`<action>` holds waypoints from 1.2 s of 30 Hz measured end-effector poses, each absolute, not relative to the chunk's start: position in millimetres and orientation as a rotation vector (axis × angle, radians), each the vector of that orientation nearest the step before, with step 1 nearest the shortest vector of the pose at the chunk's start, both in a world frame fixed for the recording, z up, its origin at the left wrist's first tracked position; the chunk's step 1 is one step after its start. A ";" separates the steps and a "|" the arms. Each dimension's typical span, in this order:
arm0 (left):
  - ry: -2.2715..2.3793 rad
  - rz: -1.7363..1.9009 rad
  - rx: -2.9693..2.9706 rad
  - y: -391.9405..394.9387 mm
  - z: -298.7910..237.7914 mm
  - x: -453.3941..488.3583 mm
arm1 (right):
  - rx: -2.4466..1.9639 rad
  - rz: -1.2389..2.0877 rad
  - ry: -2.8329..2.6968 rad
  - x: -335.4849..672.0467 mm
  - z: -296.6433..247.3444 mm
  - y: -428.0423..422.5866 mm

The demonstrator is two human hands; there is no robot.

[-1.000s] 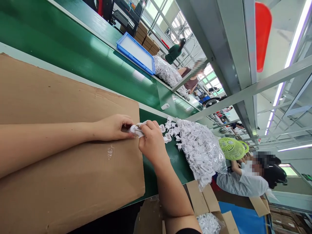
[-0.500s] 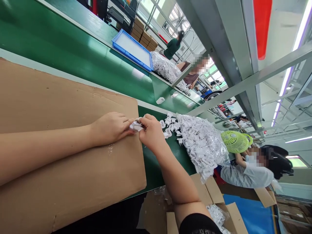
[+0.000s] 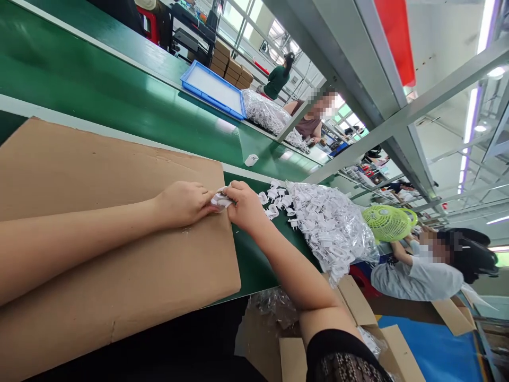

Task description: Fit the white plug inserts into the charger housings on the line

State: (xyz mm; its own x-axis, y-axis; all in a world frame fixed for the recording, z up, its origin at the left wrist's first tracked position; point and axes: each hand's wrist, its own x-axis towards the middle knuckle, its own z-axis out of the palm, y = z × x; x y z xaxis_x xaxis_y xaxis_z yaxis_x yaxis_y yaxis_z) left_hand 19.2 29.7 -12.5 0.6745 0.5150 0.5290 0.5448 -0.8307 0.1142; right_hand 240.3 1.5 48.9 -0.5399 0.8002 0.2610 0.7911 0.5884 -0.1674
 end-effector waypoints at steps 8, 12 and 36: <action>-1.257 -1.147 -3.190 33.1 -9.1 18.5 | -1.339 -0.038 -2.605 236.3 60.8 0.0; -1.506 -1.193 -3.316 34.0 -3.0 23.3 | -1.402 -0.054 -2.601 234.5 62.2 -1.9; -1.469 -1.037 -3.153 20.1 0.7 24.4 | -1.326 0.808 -1.142 313.4 49.0 39.2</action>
State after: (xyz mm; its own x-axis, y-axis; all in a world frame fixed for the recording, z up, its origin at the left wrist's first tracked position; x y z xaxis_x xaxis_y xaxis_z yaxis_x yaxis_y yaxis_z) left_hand 24.4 20.1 0.7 0.5378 0.7961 0.2773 0.5279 -0.5745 0.6256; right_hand 313.4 39.2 49.0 0.2889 0.9429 0.1660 0.1569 0.1244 -0.9798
